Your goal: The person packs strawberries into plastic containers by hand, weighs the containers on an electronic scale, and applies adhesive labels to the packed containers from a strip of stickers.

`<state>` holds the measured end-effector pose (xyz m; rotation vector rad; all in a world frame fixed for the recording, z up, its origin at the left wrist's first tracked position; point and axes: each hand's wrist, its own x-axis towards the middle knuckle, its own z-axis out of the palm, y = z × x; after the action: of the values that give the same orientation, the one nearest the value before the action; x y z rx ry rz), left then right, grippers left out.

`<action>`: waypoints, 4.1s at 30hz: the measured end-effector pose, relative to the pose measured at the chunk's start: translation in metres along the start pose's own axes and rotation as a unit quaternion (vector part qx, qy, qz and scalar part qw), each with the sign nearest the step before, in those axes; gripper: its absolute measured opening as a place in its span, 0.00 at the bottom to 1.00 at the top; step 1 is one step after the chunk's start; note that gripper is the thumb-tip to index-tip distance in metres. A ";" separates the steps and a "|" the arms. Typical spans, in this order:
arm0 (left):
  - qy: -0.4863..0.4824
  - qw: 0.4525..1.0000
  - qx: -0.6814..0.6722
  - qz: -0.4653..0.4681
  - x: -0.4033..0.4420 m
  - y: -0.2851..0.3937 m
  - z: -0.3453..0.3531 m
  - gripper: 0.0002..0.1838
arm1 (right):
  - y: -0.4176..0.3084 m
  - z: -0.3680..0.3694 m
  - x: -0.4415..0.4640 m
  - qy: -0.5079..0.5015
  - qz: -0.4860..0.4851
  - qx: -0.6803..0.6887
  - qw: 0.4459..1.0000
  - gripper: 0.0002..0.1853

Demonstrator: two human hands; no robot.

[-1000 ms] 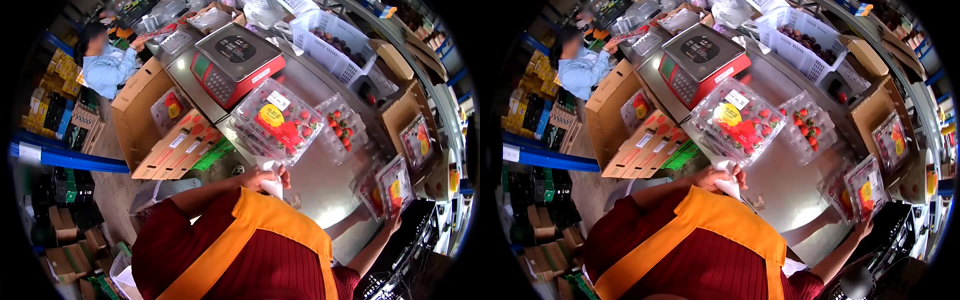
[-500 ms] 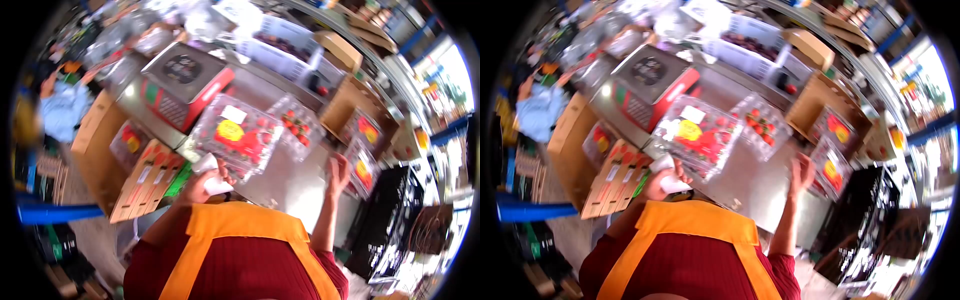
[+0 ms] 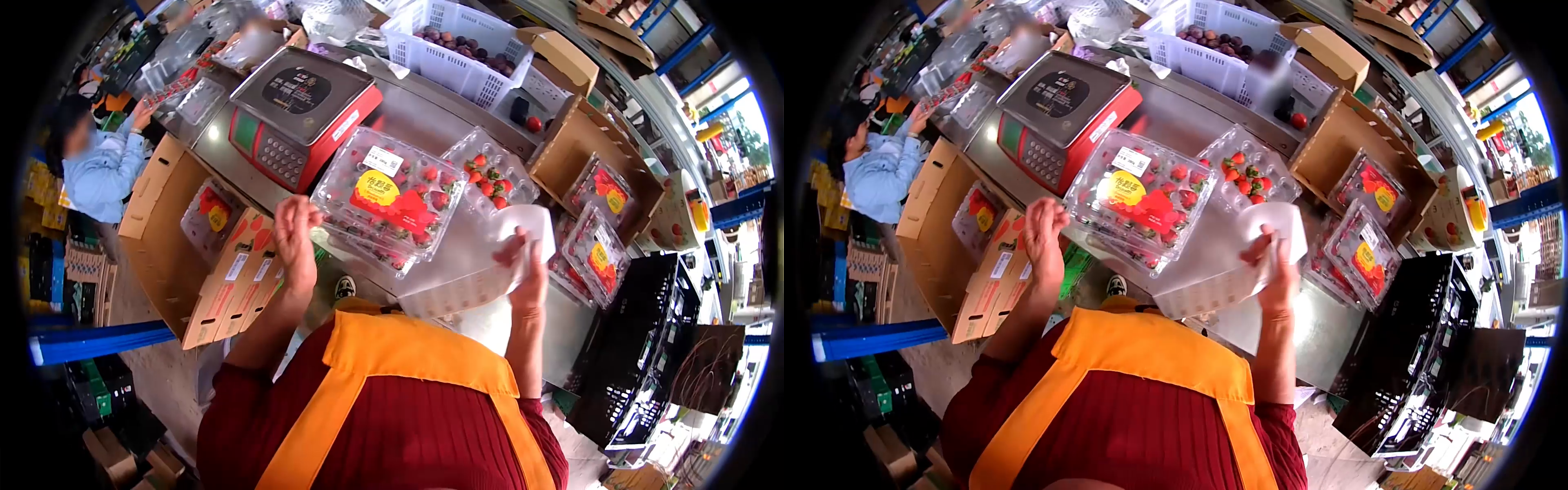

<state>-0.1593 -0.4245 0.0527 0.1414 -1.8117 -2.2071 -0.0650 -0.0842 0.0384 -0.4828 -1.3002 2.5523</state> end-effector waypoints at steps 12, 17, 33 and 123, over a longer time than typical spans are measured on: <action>-0.015 0.906 -0.140 -0.400 -0.033 -0.053 0.028 0.30 | 0.096 0.027 0.261 -0.421 -0.283 -0.611 0.608 0.22; -0.148 0.974 0.160 0.052 -0.043 -0.146 -0.027 0.48 | 0.068 0.086 0.140 -0.347 -0.171 -0.733 0.560 0.22; -0.057 0.967 -0.196 -0.153 0.099 0.079 -0.290 0.34 | 0.092 0.331 0.010 -0.419 0.016 -0.220 0.881 0.27; -0.065 0.861 -0.076 -0.498 -0.014 -0.107 -0.025 0.41 | 0.104 0.011 0.071 0.082 0.168 -0.321 0.928 0.30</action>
<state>-0.1563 -0.4262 -0.0577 1.1536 -1.8320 -3.0539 -0.1409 -0.1276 -0.0530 -1.0976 -2.1313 2.1907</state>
